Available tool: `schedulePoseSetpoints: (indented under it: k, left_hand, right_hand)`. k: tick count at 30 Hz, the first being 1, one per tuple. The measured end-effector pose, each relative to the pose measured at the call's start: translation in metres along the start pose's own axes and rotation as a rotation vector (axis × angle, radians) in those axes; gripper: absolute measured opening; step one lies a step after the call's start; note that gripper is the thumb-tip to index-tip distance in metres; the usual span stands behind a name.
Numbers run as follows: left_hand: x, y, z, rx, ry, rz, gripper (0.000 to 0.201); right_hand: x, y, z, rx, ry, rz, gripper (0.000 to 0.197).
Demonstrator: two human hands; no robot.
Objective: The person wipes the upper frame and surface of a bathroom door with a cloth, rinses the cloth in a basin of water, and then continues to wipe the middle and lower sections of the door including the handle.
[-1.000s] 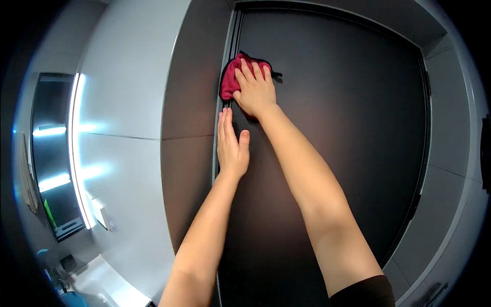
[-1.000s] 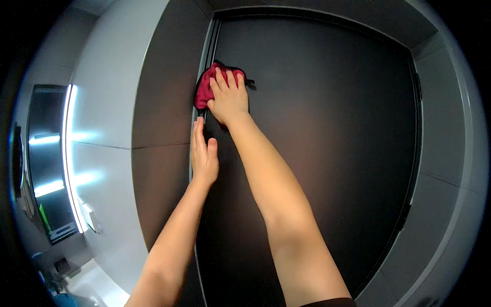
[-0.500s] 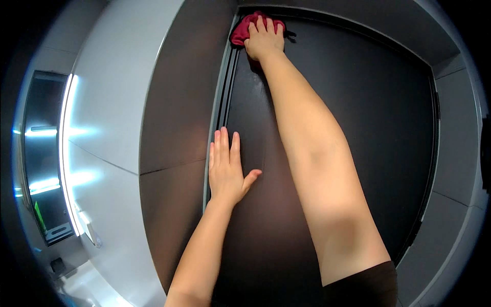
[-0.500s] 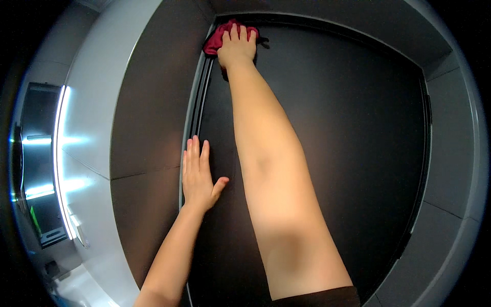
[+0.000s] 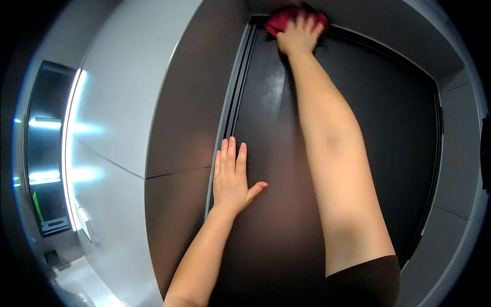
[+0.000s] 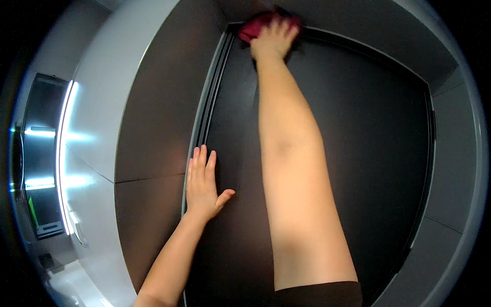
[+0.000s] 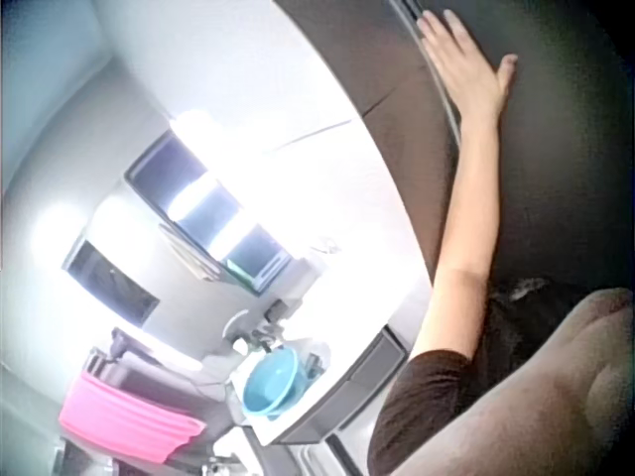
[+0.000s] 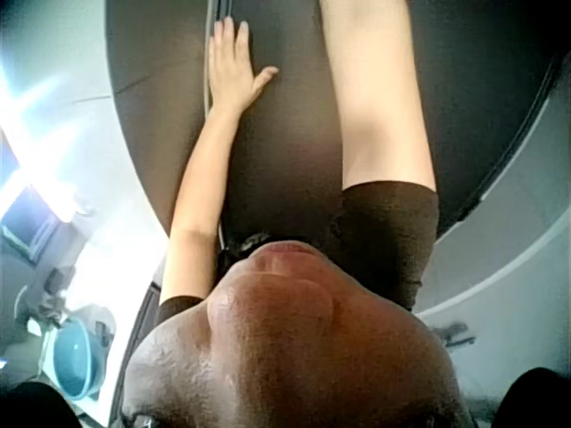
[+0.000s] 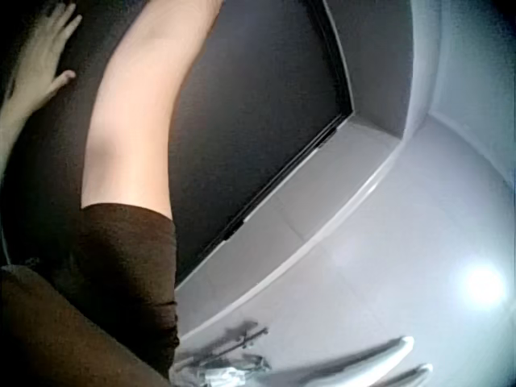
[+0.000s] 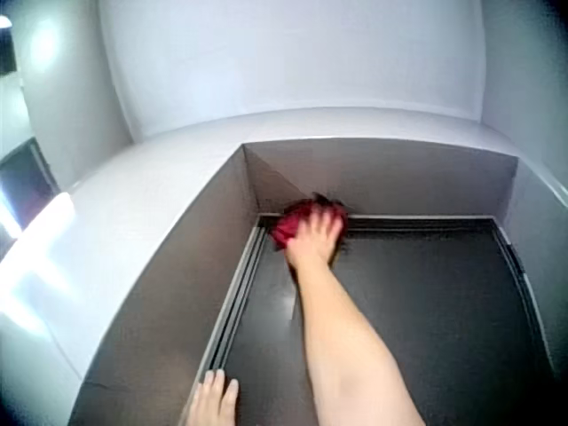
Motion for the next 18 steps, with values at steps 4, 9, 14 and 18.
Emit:
schedulePoseSetpoints:
  k: [4, 9, 14, 18]
  left_hand:
    - [0.003, 0.003, -0.006, -0.018, -0.073, -0.031, 0.094]
    - [0.005, -0.002, -0.002, -0.003, -0.069, -0.029, 0.092]
    - [0.003, -0.002, -0.003, -0.014, -0.091, -0.036, 0.088]
    - [0.006, 0.001, -0.004, -0.016, -0.114, -0.050, 0.086]
  right_hand:
    - [-0.027, 0.011, -0.017, -0.079, 0.093, 0.107, 0.068]
    - [-0.033, -0.018, 0.002, -0.031, 0.014, 0.253, 0.064]
    - [-0.019, -0.024, -0.004, -0.103, -0.009, 0.238, 0.064]
    - [-0.013, -0.021, -0.018, -0.077, 0.053, 0.224, 0.057]
Point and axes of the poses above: each hand's wrist, its own y-axis towards the middle knuckle, its own x-axis out of the back of the hand, z = x × y, the point moved 10 cm from there along y, towards the middle knuckle, and after that the axes turned 5 degrees about -x, right-handed, at the moved point
